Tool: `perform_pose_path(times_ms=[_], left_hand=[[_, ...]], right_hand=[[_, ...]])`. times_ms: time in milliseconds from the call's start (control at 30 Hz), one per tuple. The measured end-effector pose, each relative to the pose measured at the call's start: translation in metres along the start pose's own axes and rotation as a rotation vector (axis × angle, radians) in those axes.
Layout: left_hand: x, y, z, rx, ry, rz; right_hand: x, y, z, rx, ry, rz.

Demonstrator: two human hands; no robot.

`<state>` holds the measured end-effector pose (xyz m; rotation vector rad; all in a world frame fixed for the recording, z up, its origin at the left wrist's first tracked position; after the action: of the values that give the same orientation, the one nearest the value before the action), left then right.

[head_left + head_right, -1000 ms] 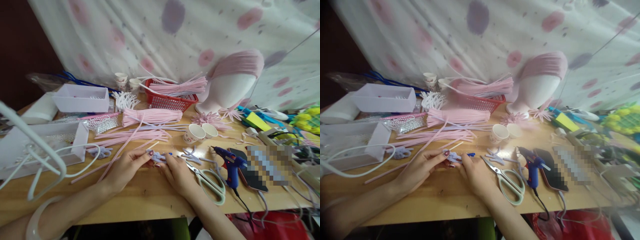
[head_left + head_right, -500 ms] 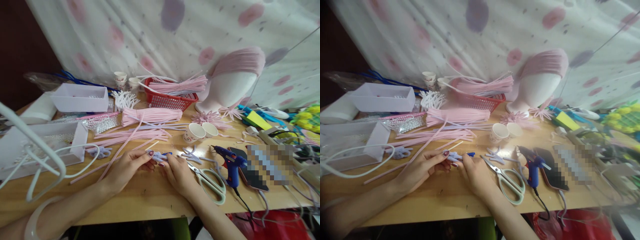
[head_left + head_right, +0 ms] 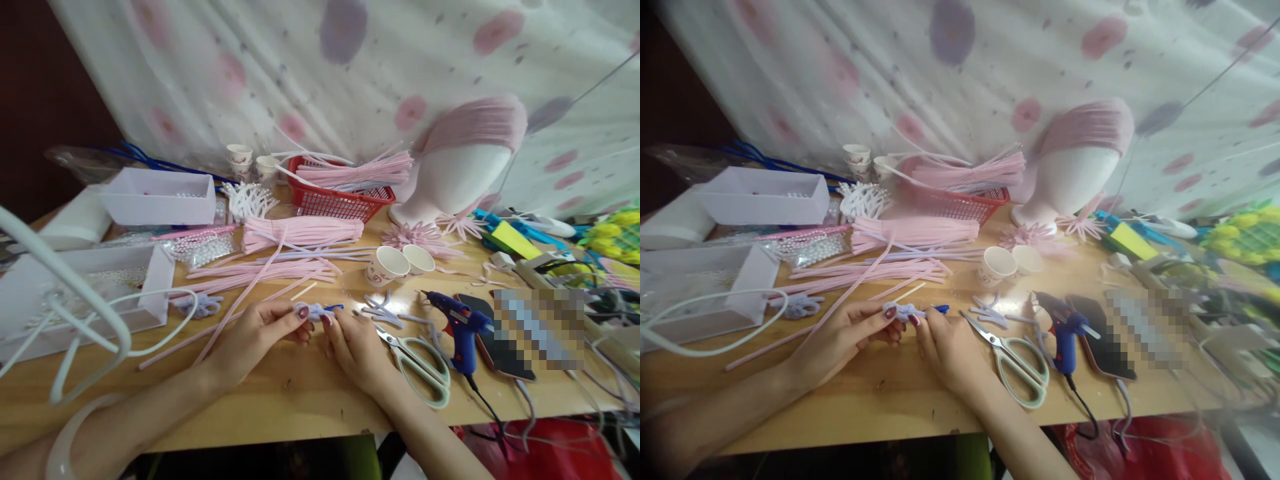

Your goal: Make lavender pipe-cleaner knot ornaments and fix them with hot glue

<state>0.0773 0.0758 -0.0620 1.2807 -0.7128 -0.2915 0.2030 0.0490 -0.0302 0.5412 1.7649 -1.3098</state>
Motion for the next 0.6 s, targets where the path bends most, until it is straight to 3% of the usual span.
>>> perform_pose_path(times_ms=[200, 433, 600], left_hand=[[0.004, 0.018, 0.002, 0.032, 0.024, -0.29], [0.004, 0.012, 0.0, 0.051, -0.016, -0.233], [0.003, 0.013, 0.001, 0.067, -0.019, -0.278]], right_hand=[[0.002, 0.001, 0.0, 0.015, -0.005, -0.035], [0.006, -0.007, 0.002, -0.07, -0.088, -0.141], [-0.006, -0.009, 0.004, -0.11, 0.031, -0.131]])
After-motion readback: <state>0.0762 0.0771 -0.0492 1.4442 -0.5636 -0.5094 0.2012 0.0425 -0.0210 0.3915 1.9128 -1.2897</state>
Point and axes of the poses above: each hand's wrist, its own z-axis away from the middle knuckle, its own x-axis out of the palm, y = z × x, the point moved 9 cm from there along -z, towards the middle knuckle, and after that the axes turned 10 degrees about -y, right-handed, at the moved point
